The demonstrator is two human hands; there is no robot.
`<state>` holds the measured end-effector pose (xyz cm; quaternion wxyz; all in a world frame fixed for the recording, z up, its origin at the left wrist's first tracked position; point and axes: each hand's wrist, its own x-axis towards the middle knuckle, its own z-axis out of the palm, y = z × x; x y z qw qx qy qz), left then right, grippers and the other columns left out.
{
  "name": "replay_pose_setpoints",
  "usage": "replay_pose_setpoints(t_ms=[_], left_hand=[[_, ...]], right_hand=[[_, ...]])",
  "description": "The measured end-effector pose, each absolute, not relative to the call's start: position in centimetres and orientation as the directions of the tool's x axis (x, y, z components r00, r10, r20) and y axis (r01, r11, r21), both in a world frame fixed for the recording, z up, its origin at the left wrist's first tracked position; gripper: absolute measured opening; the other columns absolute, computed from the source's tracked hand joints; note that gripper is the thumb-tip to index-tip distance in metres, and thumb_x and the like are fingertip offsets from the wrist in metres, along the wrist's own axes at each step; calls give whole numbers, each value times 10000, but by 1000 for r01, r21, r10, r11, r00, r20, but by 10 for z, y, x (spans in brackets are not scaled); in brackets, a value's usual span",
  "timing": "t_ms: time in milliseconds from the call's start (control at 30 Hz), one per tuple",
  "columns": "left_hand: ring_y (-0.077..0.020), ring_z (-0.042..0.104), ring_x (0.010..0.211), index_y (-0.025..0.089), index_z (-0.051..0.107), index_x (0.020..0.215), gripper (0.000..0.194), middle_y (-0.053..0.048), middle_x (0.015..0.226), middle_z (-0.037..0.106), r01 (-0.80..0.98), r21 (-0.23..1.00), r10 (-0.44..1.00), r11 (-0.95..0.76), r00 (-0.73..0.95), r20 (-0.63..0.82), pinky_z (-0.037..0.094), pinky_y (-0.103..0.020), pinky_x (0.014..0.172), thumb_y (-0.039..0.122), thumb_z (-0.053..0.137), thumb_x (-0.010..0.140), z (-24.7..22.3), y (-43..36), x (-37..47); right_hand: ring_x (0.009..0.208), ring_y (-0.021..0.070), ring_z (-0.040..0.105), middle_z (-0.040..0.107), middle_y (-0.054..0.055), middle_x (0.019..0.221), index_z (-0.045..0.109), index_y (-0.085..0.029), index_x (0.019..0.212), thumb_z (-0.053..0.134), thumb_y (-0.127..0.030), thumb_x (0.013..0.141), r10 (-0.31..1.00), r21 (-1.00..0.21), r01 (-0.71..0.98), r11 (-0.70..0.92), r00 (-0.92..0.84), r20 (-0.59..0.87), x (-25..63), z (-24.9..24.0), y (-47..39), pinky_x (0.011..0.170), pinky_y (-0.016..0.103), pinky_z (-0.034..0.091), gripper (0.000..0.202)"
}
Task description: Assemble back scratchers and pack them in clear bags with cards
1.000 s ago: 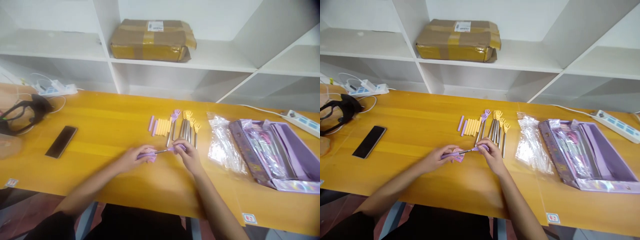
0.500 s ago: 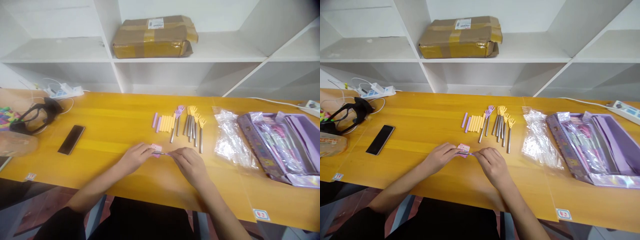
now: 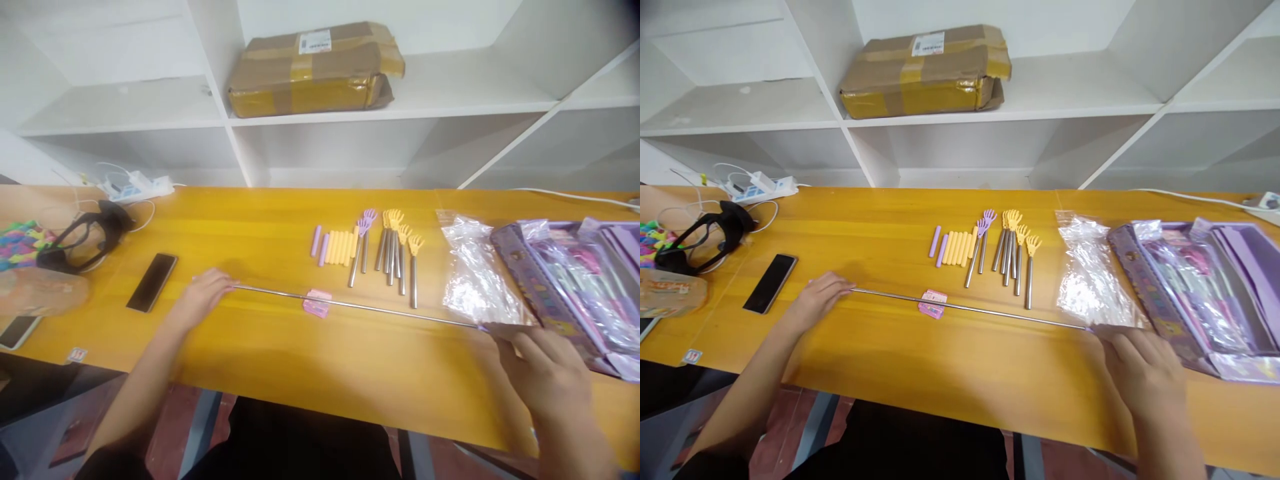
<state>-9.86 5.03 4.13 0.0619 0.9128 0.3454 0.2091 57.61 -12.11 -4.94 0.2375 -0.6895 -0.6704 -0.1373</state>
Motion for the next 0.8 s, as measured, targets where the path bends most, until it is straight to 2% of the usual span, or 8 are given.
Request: replay_pose_setpoints(t_ms=[100, 233, 367, 600, 800], left_hand=[[-199, 716, 1002, 228, 730, 1232, 184, -55, 1089, 780, 642, 251, 689, -724, 661, 297, 559, -339, 875, 238, 595, 1108, 30, 44, -106], [-209, 720, 1023, 225, 703, 1284, 206, -71, 1141, 777, 646, 282, 704, -709, 627, 334, 571, -371, 943, 255, 625, 1096, 20, 37, -95], [-212, 720, 1009, 227, 710, 1257, 190, -66, 1118, 771, 628, 317, 704, -711, 634, 322, 585, -380, 953, 217, 628, 1086, 26, 34, -97], [-221, 727, 953, 252, 752, 1255, 215, -75, 1081, 765, 672, 246, 698, -699, 565, 439, 609, -397, 879, 225, 687, 1051, 24, 30, -111], [-212, 716, 936, 258, 752, 1292, 240, -85, 1079, 762, 659, 247, 696, -710, 606, 385, 599, -372, 840, 249, 638, 1081, 21, 27, -110]], right_hand=[[745, 225, 727, 808, 97, 838, 791, -290, 774, 696, -396, 973, 821, -120, 988, 102, -16, 570, 601, -61, -132, 709, 393, 528, 246], [791, 237, 743, 819, 50, 877, 801, -261, 850, 727, -378, 963, 744, -33, 999, 37, -6, 669, 587, -52, -128, 742, 361, 537, 178], [784, 224, 736, 812, 46, 880, 810, -226, 906, 734, -348, 971, 693, 64, 995, 80, -102, 713, 582, -46, -124, 760, 334, 555, 158], [827, 216, 751, 815, 34, 920, 801, -225, 933, 749, -357, 975, 723, -54, 997, 48, 2, 690, 575, -48, -135, 814, 341, 569, 148], [838, 226, 741, 805, 54, 935, 788, -209, 992, 742, -304, 986, 725, 12, 998, 61, -52, 687, 569, -42, -138, 796, 342, 561, 106]])
